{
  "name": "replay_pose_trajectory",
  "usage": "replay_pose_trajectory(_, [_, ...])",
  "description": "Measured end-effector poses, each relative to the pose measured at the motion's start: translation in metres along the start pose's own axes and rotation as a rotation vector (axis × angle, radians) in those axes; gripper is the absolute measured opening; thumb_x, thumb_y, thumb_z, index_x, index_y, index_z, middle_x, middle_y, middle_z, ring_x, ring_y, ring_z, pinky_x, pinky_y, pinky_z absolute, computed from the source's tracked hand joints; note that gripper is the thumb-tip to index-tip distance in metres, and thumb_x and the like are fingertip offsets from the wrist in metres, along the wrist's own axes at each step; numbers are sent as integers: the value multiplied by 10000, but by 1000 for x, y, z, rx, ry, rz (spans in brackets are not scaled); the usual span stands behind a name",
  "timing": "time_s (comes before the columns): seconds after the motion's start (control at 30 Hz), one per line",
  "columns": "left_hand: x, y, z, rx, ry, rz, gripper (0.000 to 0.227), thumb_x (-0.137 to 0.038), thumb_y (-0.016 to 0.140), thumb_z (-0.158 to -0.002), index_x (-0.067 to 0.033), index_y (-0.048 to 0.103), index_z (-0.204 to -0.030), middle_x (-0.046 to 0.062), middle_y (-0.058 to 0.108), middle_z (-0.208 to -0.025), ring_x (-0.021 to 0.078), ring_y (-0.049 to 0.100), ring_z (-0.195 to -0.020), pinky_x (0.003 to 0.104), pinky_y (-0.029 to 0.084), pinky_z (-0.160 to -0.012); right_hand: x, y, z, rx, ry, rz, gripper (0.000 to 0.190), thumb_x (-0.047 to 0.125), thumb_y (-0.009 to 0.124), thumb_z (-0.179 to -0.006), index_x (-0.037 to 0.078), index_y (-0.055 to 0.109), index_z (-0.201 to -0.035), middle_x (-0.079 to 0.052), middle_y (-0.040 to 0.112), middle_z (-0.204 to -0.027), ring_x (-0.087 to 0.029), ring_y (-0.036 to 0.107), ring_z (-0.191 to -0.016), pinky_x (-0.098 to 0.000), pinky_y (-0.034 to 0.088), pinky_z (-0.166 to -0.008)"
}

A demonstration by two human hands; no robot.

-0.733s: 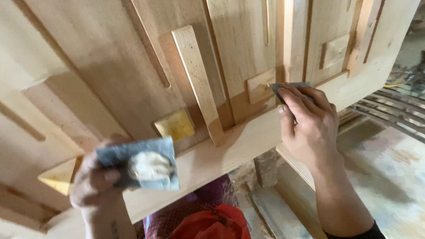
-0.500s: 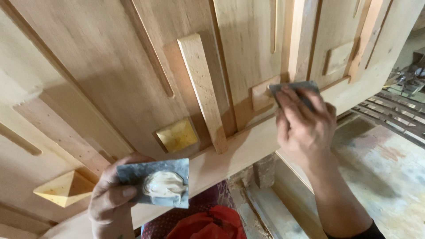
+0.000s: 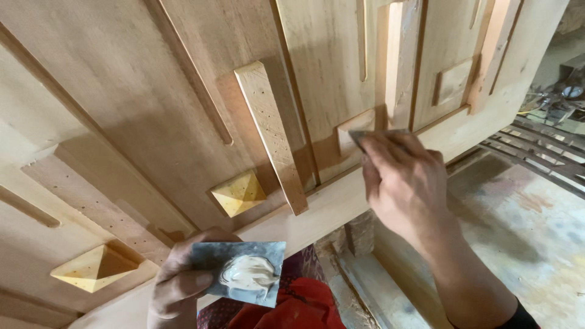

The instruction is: The person uses a putty knife to apply wood filler to small holes and gaps on a wooden climbing wall. They repeatedly scoop filler from a metal palette and smooth it into the surface of the wood and climbing holds.

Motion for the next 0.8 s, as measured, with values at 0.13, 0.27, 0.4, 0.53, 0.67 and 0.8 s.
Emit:
replay_pose_trajectory(0.13, [4,-1,3,-28,-75,34,670,-215,653,-721,209,621,-1239,303,735,-1114,368,710,-1045,419,538,-949,-8,-2,3,9,23,-43,172,32,626,-1023,26,738,-1154,-179,770,-1036,-213,719,-801,-313,576,-542])
replay_pose_trajectory(0.27, [7,-8,8,19,-56,68,643,-208,656,-770,231,631,-1239,315,740,-1095,360,705,-1007,416,544,-898,-6,2,-2,-93,-44,5,138,51,653,-1033,10,718,-1147,-169,766,-1106,-227,723,-884,-342,599,-615])
replay_pose_trajectory(0.4, [12,-14,11,-23,-43,78,669,-209,653,-744,214,595,-1259,309,727,-1116,365,705,-1022,423,551,-907,-1,3,4,-99,-77,57,209,40,621,-942,16,720,-1124,-143,769,-1067,-226,727,-894,-383,602,-676])
replay_pose_trajectory(0.53, [14,-11,8,-9,-82,72,683,-203,652,-728,216,589,-1263,309,725,-1126,363,700,-1039,412,536,-915,-19,-4,7,20,20,-21,189,-8,613,-1016,7,731,-1163,-166,766,-1068,-225,725,-870,-322,614,-676])
replay_pose_trajectory(0.67, [18,-5,11,-17,-73,67,669,-211,641,-745,231,608,-1246,297,730,-1133,353,692,-1073,410,520,-953,-21,7,0,153,137,-34,189,35,619,-1054,6,742,-1195,-190,765,-1038,-230,709,-742,-330,601,-582])
replay_pose_trajectory(0.8, [19,2,0,19,-35,69,671,-205,646,-740,208,591,-1265,290,717,-1149,352,685,-1080,415,515,-970,-7,0,5,113,-14,-28,255,51,630,-951,32,746,-1177,-157,765,-1085,-262,730,-904,-387,615,-704])
Point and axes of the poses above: each hand's wrist, its own z-axis away from the middle knuckle, its own y-axis out of the palm, x = y × z, the point moved 4 cm from there along -z, towards the middle knuckle
